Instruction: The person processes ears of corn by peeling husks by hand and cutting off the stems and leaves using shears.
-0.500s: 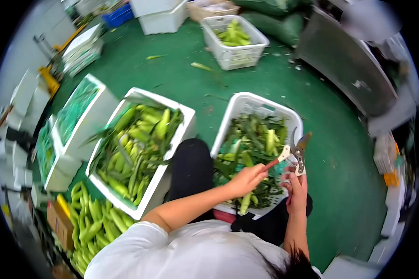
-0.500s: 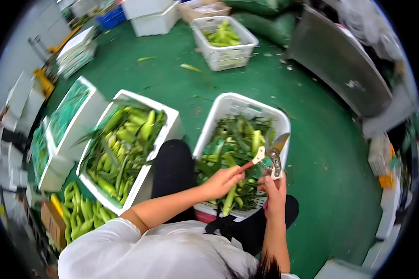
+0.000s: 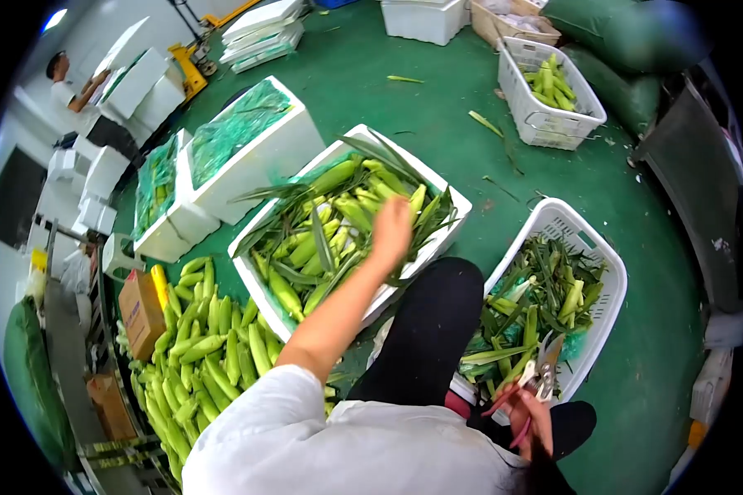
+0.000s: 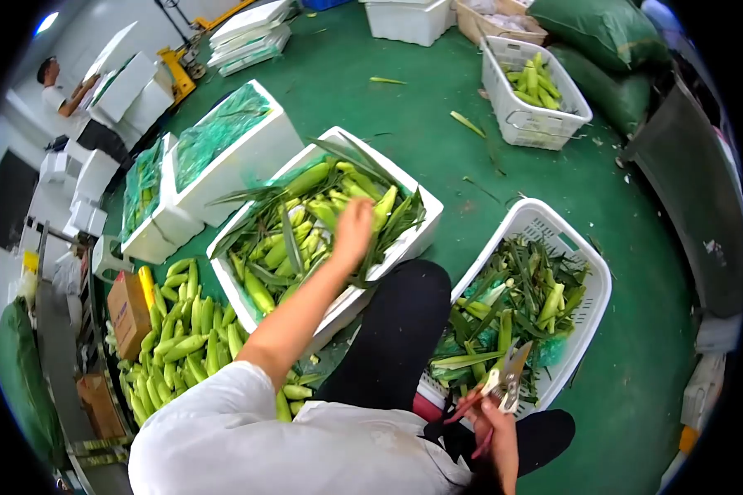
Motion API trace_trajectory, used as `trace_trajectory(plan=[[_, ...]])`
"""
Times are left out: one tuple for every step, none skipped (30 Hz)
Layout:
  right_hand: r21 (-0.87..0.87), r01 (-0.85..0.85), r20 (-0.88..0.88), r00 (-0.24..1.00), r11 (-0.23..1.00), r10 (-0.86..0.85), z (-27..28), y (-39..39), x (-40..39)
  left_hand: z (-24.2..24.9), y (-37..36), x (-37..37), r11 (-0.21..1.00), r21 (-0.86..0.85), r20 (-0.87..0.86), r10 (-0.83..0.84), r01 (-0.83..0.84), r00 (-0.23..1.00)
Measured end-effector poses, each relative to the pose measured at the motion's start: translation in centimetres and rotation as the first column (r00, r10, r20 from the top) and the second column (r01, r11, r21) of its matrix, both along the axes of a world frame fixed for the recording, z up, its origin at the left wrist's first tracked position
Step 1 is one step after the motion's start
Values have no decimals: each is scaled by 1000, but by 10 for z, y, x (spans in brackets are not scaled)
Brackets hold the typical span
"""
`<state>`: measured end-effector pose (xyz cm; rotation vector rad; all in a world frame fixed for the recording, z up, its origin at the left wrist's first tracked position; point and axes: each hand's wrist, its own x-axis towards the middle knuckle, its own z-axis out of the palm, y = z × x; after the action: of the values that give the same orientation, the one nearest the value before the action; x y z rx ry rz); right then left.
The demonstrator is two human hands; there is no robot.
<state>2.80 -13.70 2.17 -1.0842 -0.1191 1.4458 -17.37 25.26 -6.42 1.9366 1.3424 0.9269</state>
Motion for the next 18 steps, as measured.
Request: trace_trajectory(plan=[[-39, 25, -19, 999, 999, -26, 5, -6, -8, -39, 50, -8, 981, 31, -107, 196, -193, 975], [-30, 53, -70, 996, 998, -55, 3, -13, -17, -99, 87, -23, 993, -85, -430, 35, -79, 902], [-60, 66, -101, 992, 996, -72, 3, -17, -24, -104, 97, -29, 962, -273, -391, -81, -31, 917], [-90, 77, -131, 987, 993, -89, 4, -20, -29, -107, 102, -35, 893, -449, -335, -189, 20, 923], [-102, 107, -152, 981, 989, -122, 3, -23, -30, -107, 108, -39, 793, -604, -266, -287, 72, 920], [-50, 112, -177, 977, 992, -119, 1, -25, -27, -107, 109, -41, 661, -741, -187, -371, 118, 910], [-39, 147, -169, 974, 988, -151, -5, -29, -25, -84, 99, -41, 684, -709, -196, -426, 173, 884], [-30, 181, -163, 969, 983, -184, -9, -32, -24, -58, 87, -40, 700, -677, -208, -478, 227, 854], [-8, 209, -141, 968, 978, -208, -4, -33, -23, -61, 85, -42, 799, -545, -299, -469, 255, 831], [2, 211, -89, 974, 978, -210, -4, -33, -20, -46, 81, -35, 874, -392, -386, -441, 289, 810], [11, 217, -37, 976, 976, -216, -6, -36, -17, -31, 76, -28, 944, -207, -477, -325, 256, 816], [13, 226, 14, 974, 974, -226, -8, -40, -15, -4, 72, -19, 954, -117, -401, -301, 277, 865], [71, 209, 81, 973, 975, -214, -11, -40, -12, 25, 65, -6, 944, 43, -318, -298, 328, 900], [49, 200, 164, 965, 979, -205, -7, -36, -9, 77, 44, 20, 913, 111, -304, -344, 392, 888], [53, 188, 194, 962, 981, -194, -6, -33, -4, 116, 21, 41, 886, 87, -200, -433, 456, 879], [60, 181, 226, 955, 982, -190, -7, -28, 2, 147, 1, 64, 848, 74, -91, -518, 524, 851], [55, 161, 382, 909, 985, -170, -8, -24, 9, 166, -22, 86, 820, 111, -141, -546, 561, 826], [38, 149, 526, 838, 988, -147, -8, -20, 15, 179, -46, 106, 785, 148, -192, -574, 602, 796]])
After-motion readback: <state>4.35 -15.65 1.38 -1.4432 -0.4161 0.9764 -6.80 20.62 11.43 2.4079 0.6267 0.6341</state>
